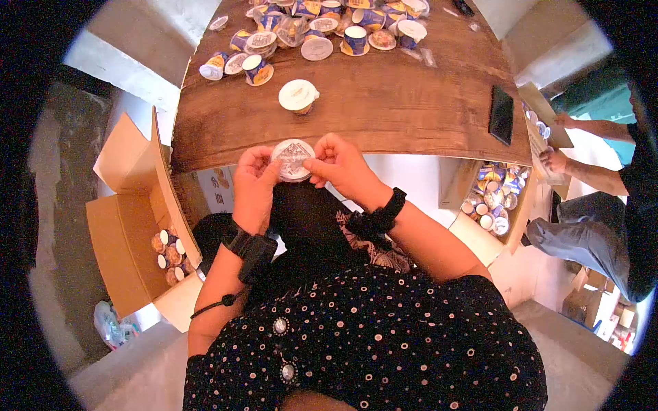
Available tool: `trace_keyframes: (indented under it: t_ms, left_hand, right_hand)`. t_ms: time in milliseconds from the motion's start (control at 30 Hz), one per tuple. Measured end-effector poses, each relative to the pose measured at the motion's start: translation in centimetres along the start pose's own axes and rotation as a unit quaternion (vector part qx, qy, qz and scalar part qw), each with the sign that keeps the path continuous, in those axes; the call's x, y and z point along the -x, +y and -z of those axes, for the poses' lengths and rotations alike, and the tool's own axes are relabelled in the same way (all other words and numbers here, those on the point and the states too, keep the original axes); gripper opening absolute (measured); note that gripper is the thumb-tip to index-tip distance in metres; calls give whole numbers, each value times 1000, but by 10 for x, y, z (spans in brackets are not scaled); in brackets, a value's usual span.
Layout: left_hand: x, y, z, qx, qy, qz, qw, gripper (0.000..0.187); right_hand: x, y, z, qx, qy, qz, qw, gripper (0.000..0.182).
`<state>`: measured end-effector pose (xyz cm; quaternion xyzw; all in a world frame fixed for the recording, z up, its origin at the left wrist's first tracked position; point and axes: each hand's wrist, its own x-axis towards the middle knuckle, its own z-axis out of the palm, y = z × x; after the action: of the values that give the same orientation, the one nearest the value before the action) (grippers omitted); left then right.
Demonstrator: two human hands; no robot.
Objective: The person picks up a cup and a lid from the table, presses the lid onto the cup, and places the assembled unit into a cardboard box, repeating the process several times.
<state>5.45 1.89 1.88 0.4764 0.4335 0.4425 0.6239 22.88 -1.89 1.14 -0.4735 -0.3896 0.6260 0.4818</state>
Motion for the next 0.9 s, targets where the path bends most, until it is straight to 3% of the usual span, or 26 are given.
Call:
trace_keyframes:
  t_ms: [167, 200, 233, 267, 300, 333, 400, 467, 633, 900]
  left_hand:
    - [-21, 12, -9, -43, 0, -101, 994, 11]
    - [-30, 16, -9, -153, 5, -142, 978, 13]
    - [-38, 18, -10, -260, 10, -180, 948, 16]
    - [-47, 21, -13, -259, 13, -181, 949, 16]
    - [-57, 23, -16, -213, 1, -148, 966, 18]
    - [-62, 31, -20, -166, -13, -115, 979, 21]
    - [-68, 37, -26, -99, 9, -85, 991, 22]
    - [-79, 33, -18, 51, 47, 37, 997, 21]
    - [-100, 13, -6, 117, 10, 132, 984, 24]
    - [-122, -8, -9, 84, 14, 161, 983, 16]
  right_hand:
    - [-14, -15, 12, 30, 22, 131, 991, 18]
    - [-22, -18, 18, 31, 19, 131, 991, 18]
    - [-31, -21, 25, 149, 51, 214, 964, 18]
    - [-39, -24, 30, 263, 81, 292, 916, 18]
    - [-41, -40, 30, 330, 98, 320, 883, 17]
    - [-46, -48, 34, 331, 97, 321, 882, 17]
    - [-63, -60, 43, 432, 91, 443, 780, 17]
    - [-84, -56, 56, 449, 83, 449, 768, 17]
    - [-114, -44, 67, 609, 45, 421, 670, 17]
    - [-116, -34, 71, 573, 30, 424, 701, 19]
